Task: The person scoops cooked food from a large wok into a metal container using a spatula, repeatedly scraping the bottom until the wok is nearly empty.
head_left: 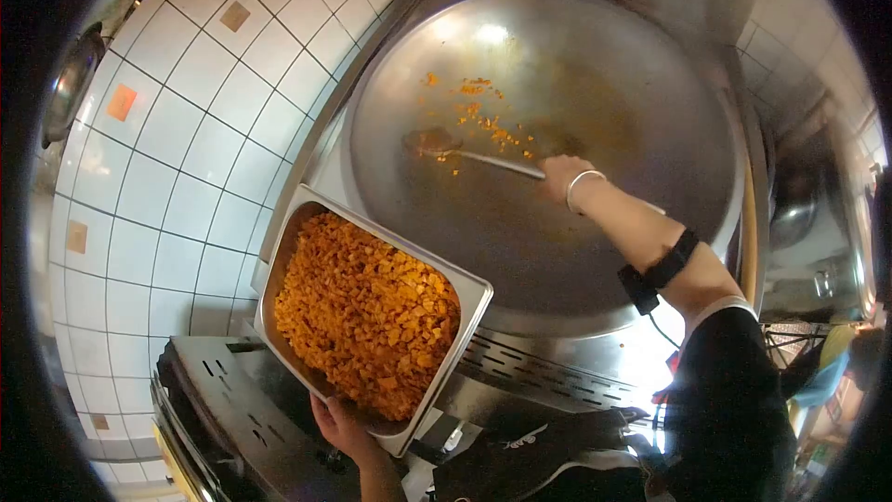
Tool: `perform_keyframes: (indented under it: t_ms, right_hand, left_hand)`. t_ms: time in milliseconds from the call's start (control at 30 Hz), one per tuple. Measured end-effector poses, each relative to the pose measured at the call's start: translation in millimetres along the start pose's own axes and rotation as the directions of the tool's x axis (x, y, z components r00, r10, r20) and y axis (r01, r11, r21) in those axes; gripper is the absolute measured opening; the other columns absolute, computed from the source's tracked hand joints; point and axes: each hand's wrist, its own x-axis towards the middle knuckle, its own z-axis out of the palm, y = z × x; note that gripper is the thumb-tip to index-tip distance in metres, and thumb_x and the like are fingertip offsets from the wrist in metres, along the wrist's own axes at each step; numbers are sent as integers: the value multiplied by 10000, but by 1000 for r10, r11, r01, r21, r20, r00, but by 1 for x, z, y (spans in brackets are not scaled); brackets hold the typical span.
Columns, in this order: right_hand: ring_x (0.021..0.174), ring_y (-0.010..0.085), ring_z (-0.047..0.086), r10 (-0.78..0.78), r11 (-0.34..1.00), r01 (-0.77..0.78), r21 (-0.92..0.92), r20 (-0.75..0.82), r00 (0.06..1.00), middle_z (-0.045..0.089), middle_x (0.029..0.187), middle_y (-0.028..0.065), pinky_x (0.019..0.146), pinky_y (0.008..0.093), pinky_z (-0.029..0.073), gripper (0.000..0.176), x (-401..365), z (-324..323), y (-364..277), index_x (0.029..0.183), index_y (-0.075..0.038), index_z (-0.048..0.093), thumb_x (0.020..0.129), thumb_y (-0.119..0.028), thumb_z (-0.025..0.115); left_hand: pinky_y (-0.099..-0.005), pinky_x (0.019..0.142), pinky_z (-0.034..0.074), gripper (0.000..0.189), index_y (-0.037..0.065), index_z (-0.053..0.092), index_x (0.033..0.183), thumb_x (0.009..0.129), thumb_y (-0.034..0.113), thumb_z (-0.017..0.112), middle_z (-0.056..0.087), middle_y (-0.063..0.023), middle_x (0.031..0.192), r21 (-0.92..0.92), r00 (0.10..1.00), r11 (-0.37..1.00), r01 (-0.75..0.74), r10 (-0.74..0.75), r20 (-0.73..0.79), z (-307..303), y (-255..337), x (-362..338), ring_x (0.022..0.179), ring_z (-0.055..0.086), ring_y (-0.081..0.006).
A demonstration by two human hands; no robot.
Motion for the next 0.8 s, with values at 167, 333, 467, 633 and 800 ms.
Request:
perform_keyframes:
  t_ms: [167, 333, 467, 633, 800]
  right_hand:
    - [727, 257, 579, -29, 996, -5, 91, 372, 928, 595, 730, 135, 691, 363, 432, 252, -40, -62, 27, 902, -39, 591, 763, -246, 554]
    - [716, 243, 580, -129, 979, 181, -89, 410, 903, 608, 756, 117, 665, 362, 431, 265, -112, -83, 65, 921, -54, 595, 748, -254, 575]
    - [776, 265, 578, -51, 970, 166, -178, 520, 853, 608, 835, 126, 721, 365, 432, 300, -146, -99, 79, 974, -67, 586, 758, -273, 557]
    - [921, 298, 539, -5, 964, 120, -239, 432, 902, 559, 986, 162, 787, 400, 417, 345, -140, -65, 59, 1063, -67, 521, 789, -274, 483]
    - [952, 302, 531, -21, 991, 58, -118, 292, 956, 545, 1030, 176, 808, 393, 413, 329, -41, -8, 15, 1058, -50, 518, 786, -226, 461]
  left_hand:
    - [-304, 740, 443, 397, -58, 297, 1216, 887, 144, 388, 494, -146, 1056, 28, 1000, 1000, 15, -14, -19, -10, -9, 0, 919, 522, -192]
    - [-300, 717, 445, 396, -52, 294, 1221, 889, 142, 387, 501, -138, 1035, -93, 999, 995, 22, -25, -26, 0, -3, -3, 897, 526, -175]
    - [-286, 696, 446, 391, -50, 298, 1217, 891, 148, 385, 508, -133, 1021, -50, 998, 999, 13, -17, -64, -10, -14, -1, 869, 532, -163]
    - [-275, 690, 446, 394, -46, 295, 1223, 891, 146, 386, 510, -134, 1021, -19, 998, 999, 39, -40, -44, 2, 2, -2, 861, 535, -166]
    - [-291, 698, 450, 402, -47, 291, 1226, 889, 149, 391, 504, -146, 1040, -22, 998, 999, -29, 28, -53, -5, -11, 1, 879, 536, -182]
